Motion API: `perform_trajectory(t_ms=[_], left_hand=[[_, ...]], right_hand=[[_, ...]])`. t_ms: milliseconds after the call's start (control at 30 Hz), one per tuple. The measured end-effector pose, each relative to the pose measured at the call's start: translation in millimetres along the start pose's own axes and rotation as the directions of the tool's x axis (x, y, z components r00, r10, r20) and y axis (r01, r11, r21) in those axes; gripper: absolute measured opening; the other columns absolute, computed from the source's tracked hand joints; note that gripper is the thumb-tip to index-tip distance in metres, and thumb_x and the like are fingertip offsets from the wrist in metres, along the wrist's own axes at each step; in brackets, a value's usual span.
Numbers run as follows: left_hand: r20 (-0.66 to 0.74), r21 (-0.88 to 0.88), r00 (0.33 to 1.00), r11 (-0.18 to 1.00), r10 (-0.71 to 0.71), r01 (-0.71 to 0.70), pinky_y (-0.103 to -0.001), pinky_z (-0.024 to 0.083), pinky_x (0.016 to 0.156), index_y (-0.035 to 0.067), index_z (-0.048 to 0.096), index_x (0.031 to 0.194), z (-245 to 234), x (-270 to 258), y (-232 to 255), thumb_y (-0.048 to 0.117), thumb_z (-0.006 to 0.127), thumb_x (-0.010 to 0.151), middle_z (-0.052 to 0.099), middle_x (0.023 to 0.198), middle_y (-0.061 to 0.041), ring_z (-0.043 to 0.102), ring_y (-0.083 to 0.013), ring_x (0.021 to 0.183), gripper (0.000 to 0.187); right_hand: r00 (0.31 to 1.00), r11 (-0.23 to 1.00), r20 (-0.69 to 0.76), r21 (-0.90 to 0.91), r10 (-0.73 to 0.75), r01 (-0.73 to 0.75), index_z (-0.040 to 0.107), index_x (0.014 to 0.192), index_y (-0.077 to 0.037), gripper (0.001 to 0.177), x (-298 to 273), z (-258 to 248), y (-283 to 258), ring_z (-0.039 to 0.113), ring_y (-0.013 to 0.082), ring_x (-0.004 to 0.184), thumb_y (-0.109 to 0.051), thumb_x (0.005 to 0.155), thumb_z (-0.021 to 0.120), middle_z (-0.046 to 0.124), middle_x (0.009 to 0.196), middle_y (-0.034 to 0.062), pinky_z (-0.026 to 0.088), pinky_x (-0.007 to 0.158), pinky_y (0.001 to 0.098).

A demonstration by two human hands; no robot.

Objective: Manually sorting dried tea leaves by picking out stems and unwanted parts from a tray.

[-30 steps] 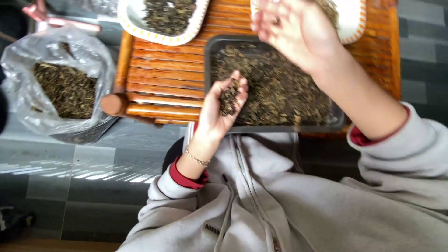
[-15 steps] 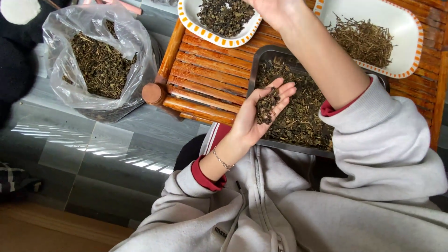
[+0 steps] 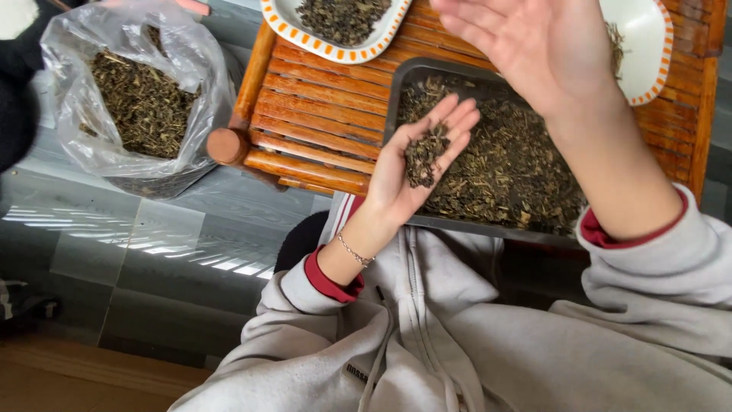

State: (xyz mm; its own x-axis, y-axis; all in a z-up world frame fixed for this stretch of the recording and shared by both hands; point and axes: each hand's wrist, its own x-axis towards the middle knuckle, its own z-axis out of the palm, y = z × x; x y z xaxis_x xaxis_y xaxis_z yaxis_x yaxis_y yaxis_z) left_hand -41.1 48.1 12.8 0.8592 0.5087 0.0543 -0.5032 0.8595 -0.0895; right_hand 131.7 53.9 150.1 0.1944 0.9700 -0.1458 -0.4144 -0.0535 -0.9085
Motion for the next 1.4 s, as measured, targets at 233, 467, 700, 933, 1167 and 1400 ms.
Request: perform_trajectory(t_ms=[233, 467, 700, 933, 1167, 1400], left_hand=[[-0.213, 0.042, 0.977, 0.999, -0.023, 0.033, -0.04, 0.024, 0.13, -0.002, 0.03, 0.159, 52, 5, -18, 0.02, 0.033, 0.104, 0.029, 0.166, -0.023, 0.029, -0.0303, 0.156, 0.059], [-0.182, 0.074, 0.973, 0.985, -0.14, 0.155, -0.04, 0.025, 0.129, -0.002, 0.028, 0.159, 56, 7, -41, 0.024, 0.03, 0.107, 0.027, 0.168, -0.019, 0.026, -0.0293, 0.157, 0.058], [-0.114, 0.189, 0.977, 0.962, -0.179, 0.198, -0.045, 0.024, 0.13, -0.005, 0.041, 0.152, 21, 6, -47, 0.026, 0.033, 0.111, 0.034, 0.166, -0.013, 0.028, -0.0217, 0.157, 0.052], [-0.341, 0.191, 0.926, 0.952, -0.162, 0.237, -0.045, 0.033, 0.124, -0.003, 0.04, 0.154, 36, 9, -53, 0.025, 0.032, 0.106, 0.043, 0.16, -0.015, 0.04, -0.0281, 0.149, 0.056], [-0.224, 0.127, 0.967, 0.98, -0.122, 0.153, -0.047, 0.04, 0.123, -0.013, 0.053, 0.138, 11, 10, -56, 0.008, 0.051, 0.104, 0.056, 0.144, -0.025, 0.052, -0.034, 0.137, 0.04], [-0.329, 0.247, 0.937, 0.947, -0.117, 0.205, -0.043, 0.04, 0.12, -0.011, 0.047, 0.145, 22, 10, -58, 0.009, 0.052, 0.099, 0.046, 0.155, -0.026, 0.047, -0.0368, 0.142, 0.05]], right_hand=[[0.942, 0.512, 0.22, -0.795, -0.253, 0.324, 0.063, 0.126, 0.003, 0.019, -114, -6, -5, 0.068, 0.0205, 0.105, 0.001, 0.111, 0.052, 0.07, 0.112, 0.0151, 0.057, 0.097, 0.0286], [0.868, 0.194, 0.299, -0.897, -0.395, 0.397, 0.074, 0.114, 0.004, 0.012, -136, -32, 12, 0.061, 0.0202, 0.087, 0.004, 0.102, 0.071, 0.063, 0.112, 0.0151, 0.05, 0.079, 0.0302], [0.842, 0.142, 0.317, -0.9, -0.436, 0.413, 0.077, 0.101, 0.002, 0.013, -125, -50, 27, 0.058, 0.0228, 0.095, -0.006, 0.094, 0.084, 0.058, 0.101, 0.0108, 0.049, 0.086, 0.0342], [0.878, 0.14, 0.287, -0.921, -0.383, 0.363, 0.079, 0.098, -0.003, 0.009, -118, -56, 33, 0.054, 0.0233, 0.097, -0.011, 0.095, 0.082, 0.055, 0.096, 0.0061, 0.044, 0.092, 0.0367], [0.896, 0.264, 0.216, -0.905, -0.388, 0.333, 0.08, 0.108, -0.009, 0.009, -116, -69, 32, 0.056, 0.0206, 0.106, -0.009, 0.099, 0.079, 0.063, 0.101, 0.0044, 0.044, 0.096, 0.0334], [0.896, 0.314, 0.19, -0.89, -0.401, 0.329, 0.079, 0.105, -0.005, 0.007, -115, -77, 30, 0.06, 0.0209, 0.108, -0.009, 0.099, 0.081, 0.068, 0.1, 0.007, 0.047, 0.098, 0.0328]])
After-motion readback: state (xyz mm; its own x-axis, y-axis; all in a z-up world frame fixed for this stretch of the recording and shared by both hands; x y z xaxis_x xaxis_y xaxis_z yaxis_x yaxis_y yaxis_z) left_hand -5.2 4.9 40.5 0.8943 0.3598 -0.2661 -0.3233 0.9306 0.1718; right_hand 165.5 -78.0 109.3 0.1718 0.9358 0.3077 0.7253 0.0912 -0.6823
